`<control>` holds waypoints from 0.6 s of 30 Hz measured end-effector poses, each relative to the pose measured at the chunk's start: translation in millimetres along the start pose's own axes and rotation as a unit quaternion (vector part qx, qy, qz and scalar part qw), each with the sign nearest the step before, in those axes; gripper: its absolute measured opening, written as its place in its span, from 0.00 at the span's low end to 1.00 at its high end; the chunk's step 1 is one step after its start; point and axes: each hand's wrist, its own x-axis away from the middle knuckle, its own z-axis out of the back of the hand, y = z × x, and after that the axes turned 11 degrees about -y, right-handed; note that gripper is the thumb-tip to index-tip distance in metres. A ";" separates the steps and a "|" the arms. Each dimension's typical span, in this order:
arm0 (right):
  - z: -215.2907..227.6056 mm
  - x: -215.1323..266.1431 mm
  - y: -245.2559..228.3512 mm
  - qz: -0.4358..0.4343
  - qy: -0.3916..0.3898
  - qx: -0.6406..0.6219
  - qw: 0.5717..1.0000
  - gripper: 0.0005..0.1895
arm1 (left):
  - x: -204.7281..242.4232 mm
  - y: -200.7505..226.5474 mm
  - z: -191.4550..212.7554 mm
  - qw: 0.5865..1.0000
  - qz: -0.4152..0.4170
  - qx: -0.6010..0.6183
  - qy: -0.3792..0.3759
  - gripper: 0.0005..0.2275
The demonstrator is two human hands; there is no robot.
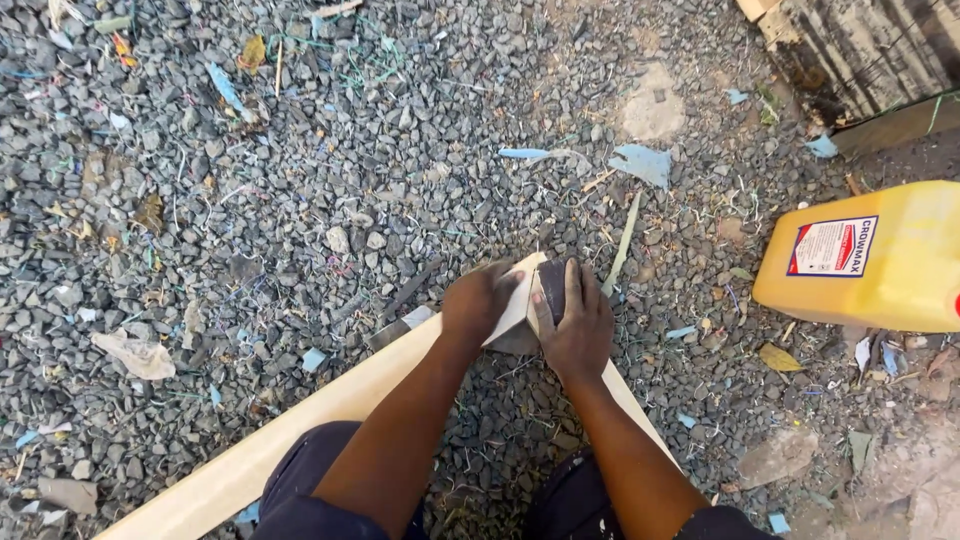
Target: Sanding the joints and edges of a wooden frame using sandpaper to smooth the surface.
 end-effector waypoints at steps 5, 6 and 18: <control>9.4 2.6 -4.5 0.008 -0.013 -0.012 1.000 0.37 | 33.4 -38.2 -26.8 0.941 -0.024 -0.264 0.213 0.18; 9.8 1.4 -4.4 0.009 -0.018 -0.011 1.000 0.37 | 33.3 -40.5 -27.9 0.926 -0.028 -0.284 0.248 0.19; 96.4 -126.6 21.2 -0.070 -0.340 -0.180 0.920 0.28 | 25.6 -41.6 -34.7 0.934 -0.013 -0.242 0.260 0.22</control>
